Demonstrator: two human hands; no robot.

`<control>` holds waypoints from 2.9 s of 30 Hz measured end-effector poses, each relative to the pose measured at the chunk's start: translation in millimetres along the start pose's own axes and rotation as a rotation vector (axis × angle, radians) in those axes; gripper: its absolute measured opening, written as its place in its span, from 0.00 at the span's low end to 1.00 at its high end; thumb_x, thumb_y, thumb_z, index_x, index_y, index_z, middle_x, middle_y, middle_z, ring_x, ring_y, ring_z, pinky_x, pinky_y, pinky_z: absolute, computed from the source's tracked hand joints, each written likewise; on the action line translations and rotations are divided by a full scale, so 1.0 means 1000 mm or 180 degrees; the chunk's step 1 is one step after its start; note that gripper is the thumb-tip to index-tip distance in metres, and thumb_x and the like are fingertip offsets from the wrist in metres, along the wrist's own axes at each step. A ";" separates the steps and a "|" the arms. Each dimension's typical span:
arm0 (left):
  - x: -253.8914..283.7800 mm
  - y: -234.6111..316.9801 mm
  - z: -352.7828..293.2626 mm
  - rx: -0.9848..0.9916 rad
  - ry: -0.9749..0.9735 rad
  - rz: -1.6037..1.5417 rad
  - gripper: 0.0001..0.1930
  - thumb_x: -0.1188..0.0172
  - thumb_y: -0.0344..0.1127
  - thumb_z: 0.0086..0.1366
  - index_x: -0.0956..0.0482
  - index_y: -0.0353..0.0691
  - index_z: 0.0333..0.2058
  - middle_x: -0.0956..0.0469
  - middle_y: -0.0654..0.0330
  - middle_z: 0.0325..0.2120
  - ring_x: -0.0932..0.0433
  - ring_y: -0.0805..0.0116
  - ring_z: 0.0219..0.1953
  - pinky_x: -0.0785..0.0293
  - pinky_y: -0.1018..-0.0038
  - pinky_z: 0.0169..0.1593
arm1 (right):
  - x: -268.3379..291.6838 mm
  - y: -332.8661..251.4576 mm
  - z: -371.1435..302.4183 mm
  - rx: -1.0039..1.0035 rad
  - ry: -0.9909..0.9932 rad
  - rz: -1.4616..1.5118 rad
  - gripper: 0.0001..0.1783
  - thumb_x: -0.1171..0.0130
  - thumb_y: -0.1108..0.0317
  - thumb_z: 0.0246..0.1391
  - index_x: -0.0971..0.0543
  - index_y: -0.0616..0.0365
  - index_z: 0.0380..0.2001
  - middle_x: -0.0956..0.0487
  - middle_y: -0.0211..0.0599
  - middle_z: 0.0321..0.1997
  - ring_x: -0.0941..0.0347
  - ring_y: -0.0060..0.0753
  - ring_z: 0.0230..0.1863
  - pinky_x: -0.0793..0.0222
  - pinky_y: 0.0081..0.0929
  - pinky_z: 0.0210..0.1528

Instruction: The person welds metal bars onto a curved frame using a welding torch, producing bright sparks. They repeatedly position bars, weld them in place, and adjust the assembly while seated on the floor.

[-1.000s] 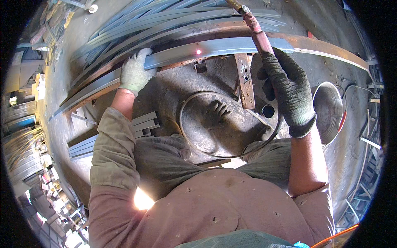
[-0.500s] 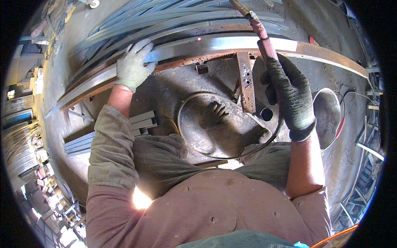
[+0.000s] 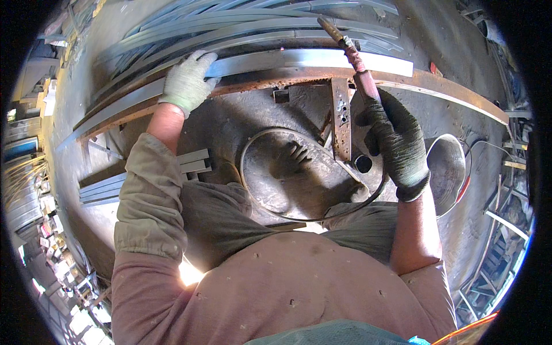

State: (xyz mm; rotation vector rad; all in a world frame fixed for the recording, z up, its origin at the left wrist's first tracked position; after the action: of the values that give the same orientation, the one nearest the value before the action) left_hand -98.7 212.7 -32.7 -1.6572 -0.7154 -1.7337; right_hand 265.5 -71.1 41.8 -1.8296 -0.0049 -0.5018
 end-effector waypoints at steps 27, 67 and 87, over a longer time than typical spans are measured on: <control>0.055 0.238 -0.067 -0.0277 0.0116 -0.3145 0.54 0.16 0.53 0.63 0.31 0.30 0.79 0.16 0.33 0.63 0.13 0.33 0.62 0.16 0.49 0.66 | -0.040 -0.010 -0.026 -0.0151 -0.0318 -0.0483 0.17 0.37 0.62 0.85 0.12 0.57 0.67 0.13 0.34 0.38 0.18 0.24 0.39 0.20 0.31 0.43; 0.049 0.236 -0.060 -0.0287 0.0005 -0.3327 0.52 0.15 0.51 0.62 0.30 0.28 0.76 0.19 0.32 0.66 0.18 0.30 0.68 0.21 0.48 0.72 | -0.044 0.000 -0.018 -0.0008 -0.0273 -0.0602 0.19 0.39 0.59 0.86 0.13 0.56 0.68 0.12 0.39 0.40 0.15 0.31 0.41 0.18 0.34 0.48; 0.046 0.237 -0.060 -0.0306 -0.0068 -0.3194 0.51 0.19 0.57 0.64 0.29 0.26 0.74 0.20 0.34 0.66 0.19 0.33 0.67 0.24 0.47 0.72 | -0.042 0.005 -0.018 -0.0180 -0.0236 -0.0452 0.21 0.37 0.58 0.86 0.13 0.58 0.70 0.08 0.40 0.48 0.14 0.25 0.49 0.18 0.31 0.56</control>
State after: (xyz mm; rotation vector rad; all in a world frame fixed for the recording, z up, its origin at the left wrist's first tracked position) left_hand 40.0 8.9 0.9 -1.4542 -1.6905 -2.4158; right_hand 222.2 -79.0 26.8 -1.9110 -0.1736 -0.5377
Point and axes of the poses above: each hand's wrist, its own z-axis towards the middle knuckle, its own x-axis out of the back of the hand, y = z × x, the point moved 3 cm from there along z, towards the middle knuckle
